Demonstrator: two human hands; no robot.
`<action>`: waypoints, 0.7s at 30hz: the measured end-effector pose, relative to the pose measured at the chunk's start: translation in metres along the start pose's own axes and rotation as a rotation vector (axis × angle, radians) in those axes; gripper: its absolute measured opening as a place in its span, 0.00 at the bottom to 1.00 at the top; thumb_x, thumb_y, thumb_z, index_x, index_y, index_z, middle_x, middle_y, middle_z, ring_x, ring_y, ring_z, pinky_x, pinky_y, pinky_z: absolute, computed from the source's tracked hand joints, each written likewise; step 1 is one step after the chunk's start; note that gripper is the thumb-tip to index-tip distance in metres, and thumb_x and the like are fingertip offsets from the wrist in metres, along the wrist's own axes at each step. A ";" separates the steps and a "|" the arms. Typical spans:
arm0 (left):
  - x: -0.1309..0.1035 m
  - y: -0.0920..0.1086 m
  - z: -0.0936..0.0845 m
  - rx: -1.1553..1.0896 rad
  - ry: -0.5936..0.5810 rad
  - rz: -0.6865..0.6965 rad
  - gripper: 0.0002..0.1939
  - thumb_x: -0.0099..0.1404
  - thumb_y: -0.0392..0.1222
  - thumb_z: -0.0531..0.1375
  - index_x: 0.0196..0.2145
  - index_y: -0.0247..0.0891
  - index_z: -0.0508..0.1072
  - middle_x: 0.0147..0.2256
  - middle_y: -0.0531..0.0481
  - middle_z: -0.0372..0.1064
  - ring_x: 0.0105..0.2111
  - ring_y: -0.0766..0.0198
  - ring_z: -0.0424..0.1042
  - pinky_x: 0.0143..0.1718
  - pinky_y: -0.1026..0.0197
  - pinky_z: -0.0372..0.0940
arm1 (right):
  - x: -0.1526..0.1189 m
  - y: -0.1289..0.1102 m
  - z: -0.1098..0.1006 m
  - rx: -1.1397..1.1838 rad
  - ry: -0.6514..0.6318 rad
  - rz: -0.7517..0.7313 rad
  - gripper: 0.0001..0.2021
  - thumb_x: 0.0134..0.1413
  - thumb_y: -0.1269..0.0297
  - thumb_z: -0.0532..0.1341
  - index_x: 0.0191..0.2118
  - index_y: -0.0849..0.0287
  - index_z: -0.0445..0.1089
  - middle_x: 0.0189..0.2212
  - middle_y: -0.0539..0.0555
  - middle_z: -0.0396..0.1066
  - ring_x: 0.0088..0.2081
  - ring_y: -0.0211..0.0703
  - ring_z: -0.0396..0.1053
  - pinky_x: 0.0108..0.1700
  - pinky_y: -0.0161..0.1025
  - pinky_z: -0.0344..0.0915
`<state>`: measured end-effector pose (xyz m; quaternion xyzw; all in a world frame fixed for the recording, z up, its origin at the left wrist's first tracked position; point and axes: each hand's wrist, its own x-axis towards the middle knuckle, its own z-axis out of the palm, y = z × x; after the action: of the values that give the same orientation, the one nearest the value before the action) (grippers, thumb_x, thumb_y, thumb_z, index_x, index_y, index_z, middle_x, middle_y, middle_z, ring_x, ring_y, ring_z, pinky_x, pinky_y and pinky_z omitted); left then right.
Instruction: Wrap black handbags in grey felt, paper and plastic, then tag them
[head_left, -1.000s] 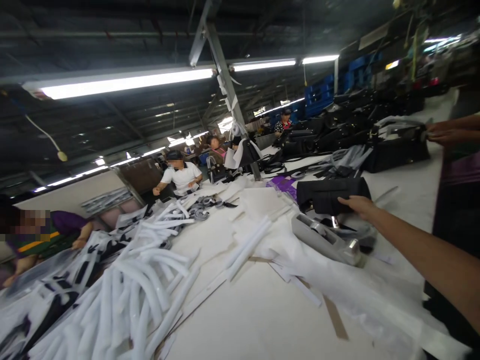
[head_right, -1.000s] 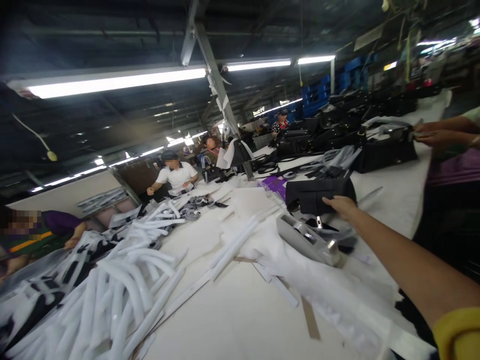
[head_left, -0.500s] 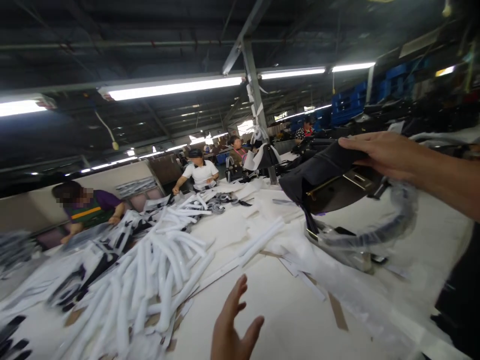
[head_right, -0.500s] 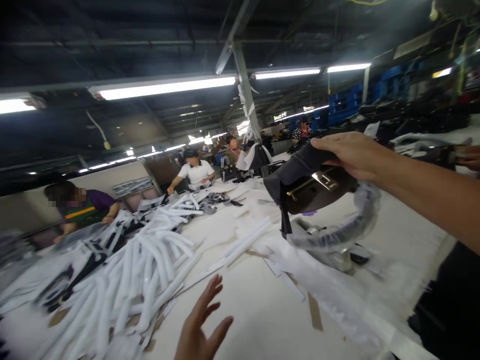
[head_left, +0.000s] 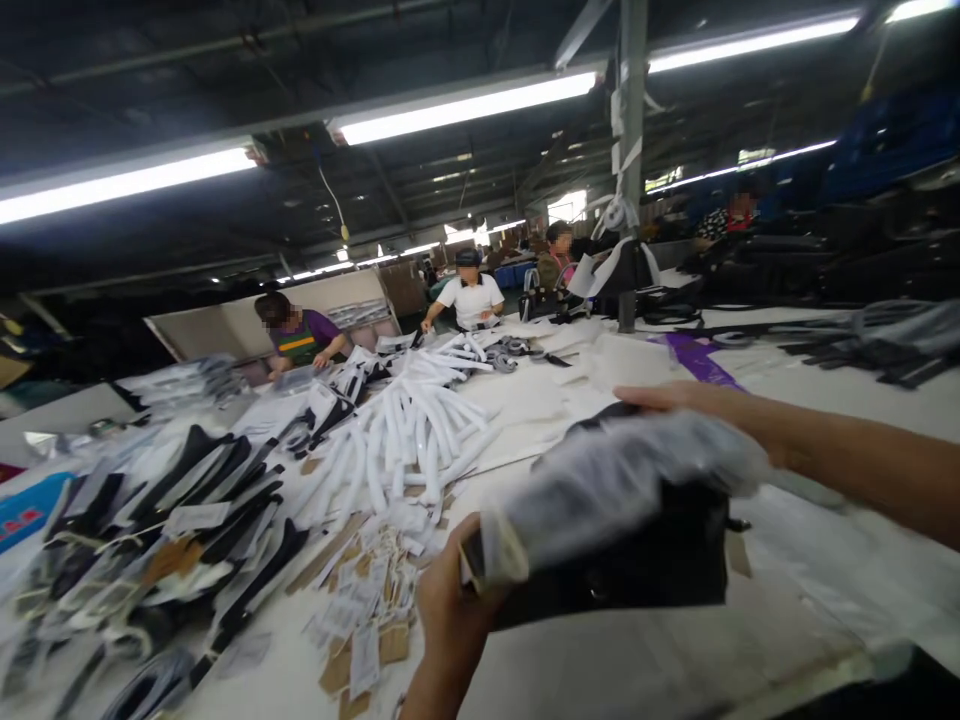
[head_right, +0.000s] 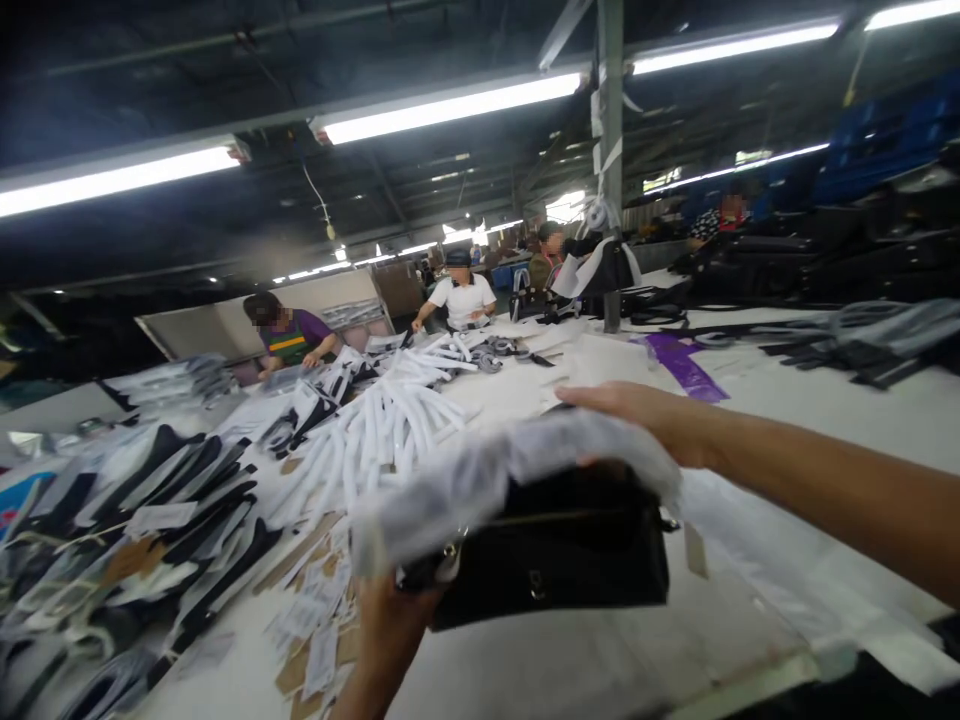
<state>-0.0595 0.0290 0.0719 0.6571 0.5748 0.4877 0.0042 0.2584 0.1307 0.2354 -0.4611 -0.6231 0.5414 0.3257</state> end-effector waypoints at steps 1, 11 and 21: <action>-0.002 -0.002 -0.008 -0.006 -0.050 -0.135 0.21 0.60 0.50 0.64 0.49 0.40 0.73 0.37 0.48 0.78 0.36 0.53 0.78 0.38 0.55 0.73 | 0.012 0.000 -0.001 -0.163 0.006 -0.046 0.20 0.56 0.49 0.65 0.37 0.66 0.77 0.32 0.61 0.79 0.32 0.51 0.77 0.35 0.42 0.77; -0.020 -0.053 0.010 -0.091 -0.443 -0.485 0.22 0.69 0.57 0.54 0.46 0.40 0.77 0.44 0.46 0.79 0.45 0.53 0.78 0.46 0.54 0.72 | 0.011 0.080 0.033 -0.811 -0.128 -0.382 0.21 0.64 0.47 0.58 0.55 0.53 0.74 0.52 0.55 0.75 0.54 0.57 0.71 0.57 0.53 0.67; -0.031 -0.003 -0.001 0.118 -0.629 0.168 0.37 0.66 0.64 0.58 0.66 0.45 0.59 0.65 0.44 0.59 0.65 0.50 0.58 0.66 0.40 0.54 | -0.023 0.184 0.061 -1.134 -0.342 -0.625 0.46 0.54 0.56 0.69 0.72 0.49 0.45 0.70 0.57 0.50 0.69 0.61 0.48 0.67 0.63 0.49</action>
<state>-0.0582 0.0063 0.0510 0.8197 0.5164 0.2253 0.1033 0.2522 0.0849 0.0459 -0.2663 -0.9583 0.0757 0.0709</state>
